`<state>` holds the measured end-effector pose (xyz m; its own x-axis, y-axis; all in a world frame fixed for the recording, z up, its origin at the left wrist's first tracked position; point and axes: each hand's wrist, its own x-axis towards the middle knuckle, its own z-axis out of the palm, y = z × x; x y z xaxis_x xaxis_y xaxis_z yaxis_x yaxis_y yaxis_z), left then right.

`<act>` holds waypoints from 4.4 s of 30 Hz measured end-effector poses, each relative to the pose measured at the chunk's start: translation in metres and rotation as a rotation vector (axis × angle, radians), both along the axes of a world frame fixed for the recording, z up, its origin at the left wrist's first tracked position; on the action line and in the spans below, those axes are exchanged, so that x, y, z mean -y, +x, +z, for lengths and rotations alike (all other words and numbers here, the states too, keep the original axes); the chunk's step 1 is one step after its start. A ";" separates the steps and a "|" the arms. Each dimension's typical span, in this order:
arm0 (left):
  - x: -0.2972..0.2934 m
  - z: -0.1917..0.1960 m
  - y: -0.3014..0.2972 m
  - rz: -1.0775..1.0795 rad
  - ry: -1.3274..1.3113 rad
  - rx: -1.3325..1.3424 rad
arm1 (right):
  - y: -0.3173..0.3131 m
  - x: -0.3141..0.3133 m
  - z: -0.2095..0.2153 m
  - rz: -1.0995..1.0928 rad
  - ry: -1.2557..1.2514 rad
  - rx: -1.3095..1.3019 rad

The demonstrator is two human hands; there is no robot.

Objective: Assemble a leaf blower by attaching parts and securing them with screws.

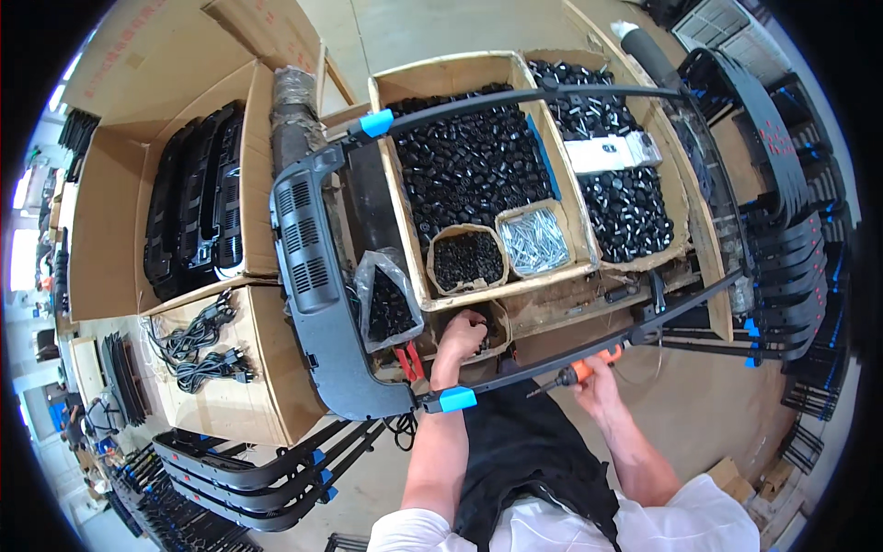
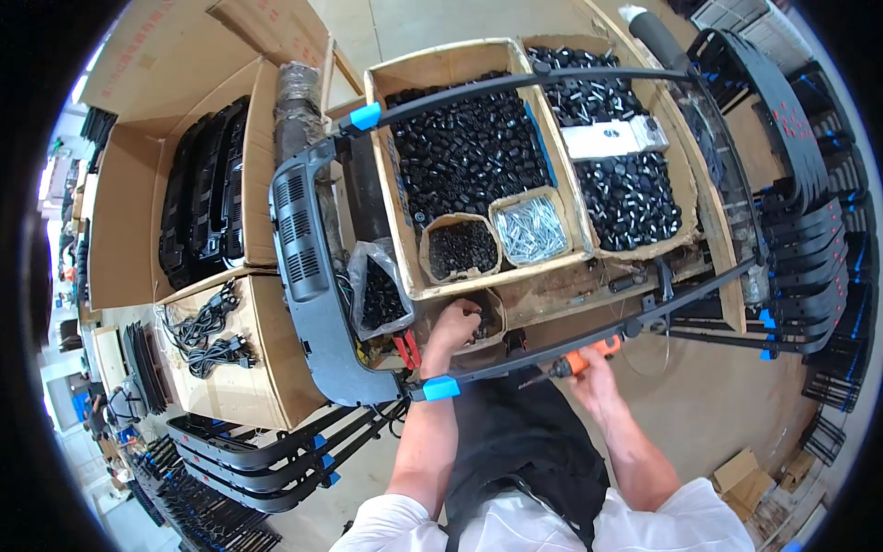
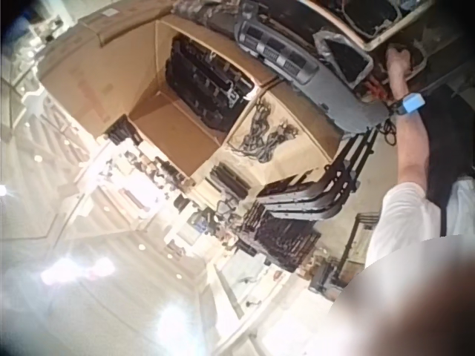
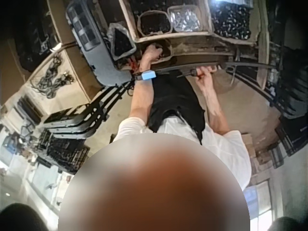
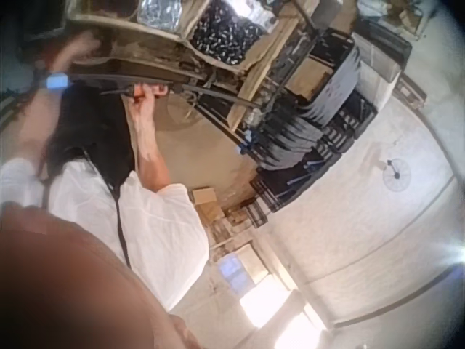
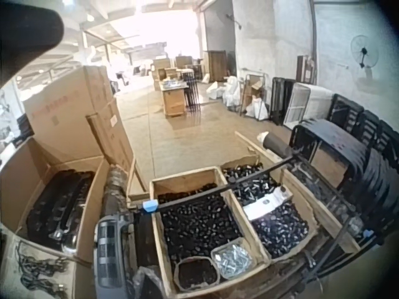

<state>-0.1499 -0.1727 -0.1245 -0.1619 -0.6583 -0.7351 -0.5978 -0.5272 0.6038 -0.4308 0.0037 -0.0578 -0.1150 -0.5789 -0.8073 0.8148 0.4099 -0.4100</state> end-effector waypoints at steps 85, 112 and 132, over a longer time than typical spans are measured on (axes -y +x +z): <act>-0.069 0.220 0.121 1.156 -0.001 -1.252 | 0.198 0.184 0.265 0.834 -1.249 -0.596; 0.042 0.196 0.223 1.326 0.318 -1.737 | 0.360 0.267 0.263 1.087 -1.079 -0.909; 0.017 0.184 0.221 1.267 0.014 -1.194 | 0.395 0.297 0.247 1.159 -0.983 -0.901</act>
<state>0.0713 -0.1894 0.0600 -0.0066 -0.7908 -0.6120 0.8885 -0.2855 0.3593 -0.0359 -0.2936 0.1892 0.4972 -0.8652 -0.0655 -0.2864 -0.0924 -0.9537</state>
